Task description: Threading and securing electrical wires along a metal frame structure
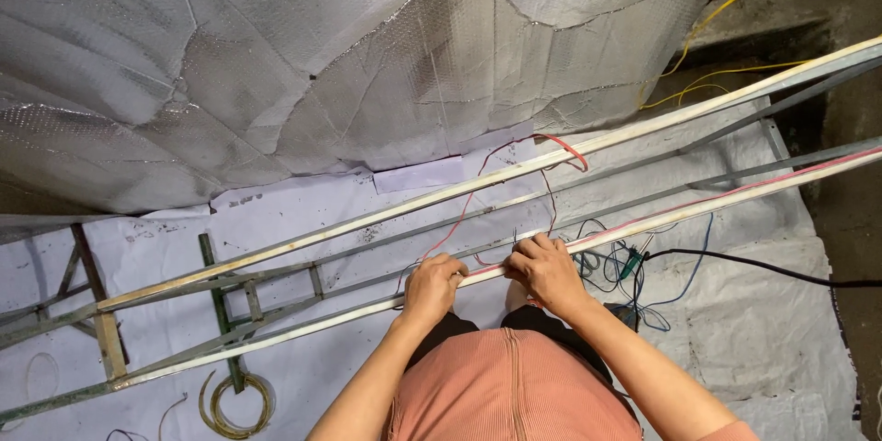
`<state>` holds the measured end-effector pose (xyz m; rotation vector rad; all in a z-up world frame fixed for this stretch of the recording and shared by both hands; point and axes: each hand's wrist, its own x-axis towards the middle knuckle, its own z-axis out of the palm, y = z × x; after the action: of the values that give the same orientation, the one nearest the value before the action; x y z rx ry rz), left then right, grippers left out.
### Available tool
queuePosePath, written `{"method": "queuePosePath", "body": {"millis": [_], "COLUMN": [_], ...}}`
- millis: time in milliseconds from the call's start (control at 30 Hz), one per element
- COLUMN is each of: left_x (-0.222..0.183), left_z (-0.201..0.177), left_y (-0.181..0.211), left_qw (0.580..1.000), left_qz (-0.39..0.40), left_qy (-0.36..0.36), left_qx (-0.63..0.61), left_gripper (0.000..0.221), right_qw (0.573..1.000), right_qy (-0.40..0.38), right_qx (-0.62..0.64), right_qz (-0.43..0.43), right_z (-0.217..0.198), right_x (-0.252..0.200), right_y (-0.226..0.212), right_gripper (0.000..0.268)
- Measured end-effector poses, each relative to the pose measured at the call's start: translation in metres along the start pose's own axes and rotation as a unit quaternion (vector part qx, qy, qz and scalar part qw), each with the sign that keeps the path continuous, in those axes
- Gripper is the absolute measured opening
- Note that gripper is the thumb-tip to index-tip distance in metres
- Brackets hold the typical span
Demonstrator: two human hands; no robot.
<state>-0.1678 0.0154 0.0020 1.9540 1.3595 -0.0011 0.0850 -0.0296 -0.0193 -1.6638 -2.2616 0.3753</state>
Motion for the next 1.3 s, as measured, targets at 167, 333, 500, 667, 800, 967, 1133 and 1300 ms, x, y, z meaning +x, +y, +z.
{"method": "queuePosePath", "body": {"millis": [167,333,500,667,800,967,1133,1300], "left_x": [-0.005,-0.010,-0.006,-0.031,-0.088,-0.126,-0.084,-0.107], "left_z": [-0.013,-0.015,0.003,-0.012,-0.023,0.056,0.072,0.063], "left_y": [0.004,0.014,0.000,0.008,-0.009,-0.104,-0.102,-0.125], "left_qw": [0.999,0.998,0.998,0.997,0.947,0.965,0.958,0.945], "left_qz": [0.032,0.034,0.050,0.045,0.080,-0.183,-0.206,-0.136], "left_qy": [-0.025,-0.040,-0.022,0.058,0.300,0.145,0.074,0.025], "left_qx": [0.024,0.038,0.037,0.010,-0.084,-0.121,-0.188,-0.295], "left_gripper": [0.011,0.027,0.024,0.029,0.002,0.040,0.094,0.041], "right_qw": [1.000,0.999,0.997,0.993,0.991,0.989,0.990,0.990], "right_qy": [-0.025,-0.046,-0.009,0.029,0.006,0.012,-0.012,0.016], "right_qx": [0.000,-0.009,0.019,0.045,0.075,0.096,0.094,0.079], "right_qz": [0.010,0.015,-0.080,-0.101,-0.111,-0.113,-0.103,-0.112], "right_z": [0.000,-0.004,-0.017,0.005,0.010,-0.002,-0.004,0.005], "right_x": [0.000,0.002,0.015,0.019,0.017,0.021,0.019,0.016], "right_y": [0.002,0.000,-0.032,-0.041,-0.038,-0.041,-0.038,-0.032], "right_gripper": [0.023,0.023,0.014,0.016,0.015,0.015,0.014,0.009]}}
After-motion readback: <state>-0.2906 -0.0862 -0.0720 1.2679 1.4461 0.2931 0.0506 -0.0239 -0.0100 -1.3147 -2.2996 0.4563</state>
